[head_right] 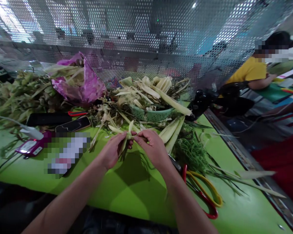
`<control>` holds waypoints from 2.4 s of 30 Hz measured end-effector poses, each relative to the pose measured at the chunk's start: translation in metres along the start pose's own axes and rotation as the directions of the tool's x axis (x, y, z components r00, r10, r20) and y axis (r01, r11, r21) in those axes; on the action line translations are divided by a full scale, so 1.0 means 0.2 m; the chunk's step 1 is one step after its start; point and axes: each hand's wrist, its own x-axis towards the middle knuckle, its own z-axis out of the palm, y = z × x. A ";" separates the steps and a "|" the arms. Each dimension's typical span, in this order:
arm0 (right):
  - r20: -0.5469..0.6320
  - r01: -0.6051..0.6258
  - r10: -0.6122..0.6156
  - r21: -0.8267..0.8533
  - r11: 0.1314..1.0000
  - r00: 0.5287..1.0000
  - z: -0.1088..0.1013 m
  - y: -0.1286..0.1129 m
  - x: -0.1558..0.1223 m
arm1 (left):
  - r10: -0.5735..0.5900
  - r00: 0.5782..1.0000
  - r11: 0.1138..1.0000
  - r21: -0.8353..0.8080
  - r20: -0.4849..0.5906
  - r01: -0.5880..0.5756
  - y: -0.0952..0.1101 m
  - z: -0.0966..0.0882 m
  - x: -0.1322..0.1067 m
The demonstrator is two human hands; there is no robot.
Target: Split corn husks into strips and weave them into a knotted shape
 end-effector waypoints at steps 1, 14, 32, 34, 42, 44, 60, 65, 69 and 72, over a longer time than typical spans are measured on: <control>-0.004 0.001 -0.001 0.006 1.000 1.000 0.00 0.00 0.00 | 0.017 1.000 1.000 0.004 -0.004 -0.017 0.00 0.00 0.00; -0.169 -0.012 0.010 -0.011 1.000 0.986 0.00 0.02 0.00 | -0.011 1.000 0.998 -0.064 -0.004 0.010 0.00 -0.02 0.00; -0.133 0.098 -0.153 -0.352 0.931 0.979 0.09 -0.09 -0.04 | 0.021 0.999 1.000 -0.007 -0.042 -0.021 -0.03 0.01 0.01; -0.130 0.094 -0.135 -0.280 0.955 0.982 0.10 -0.08 -0.04 | 0.029 0.998 0.999 0.022 -0.048 -0.028 -0.03 0.01 0.00; -0.018 -0.053 0.055 0.099 0.994 0.998 0.10 -0.06 -0.06 | 0.108 0.985 0.985 0.151 -0.136 -0.087 -0.03 -0.02 0.01; -0.015 -0.041 0.043 0.078 0.996 0.999 0.10 -0.06 -0.06 | 0.137 0.980 0.977 0.186 -0.147 -0.109 -0.03 -0.03 0.02; -0.010 0.140 -0.146 -0.233 0.963 0.989 0.05 -0.07 -0.05 | 0.150 0.989 0.905 0.404 -0.008 -0.134 0.01 -0.03 0.00; -0.017 0.183 -0.194 -0.262 0.948 0.981 0.05 -0.07 -0.04 | 0.120 0.982 0.883 0.438 0.143 -0.172 0.04 -0.04 0.02; 0.002 0.205 -0.213 -0.266 0.942 0.977 0.04 -0.07 -0.04 | 0.055 0.990 0.942 0.323 0.132 -0.096 0.04 -0.05 0.02; -0.002 0.227 -0.236 -0.267 0.937 0.972 0.03 -0.07 -0.04 | -0.001 0.995 0.974 0.226 0.099 -0.022 0.03 -0.05 0.01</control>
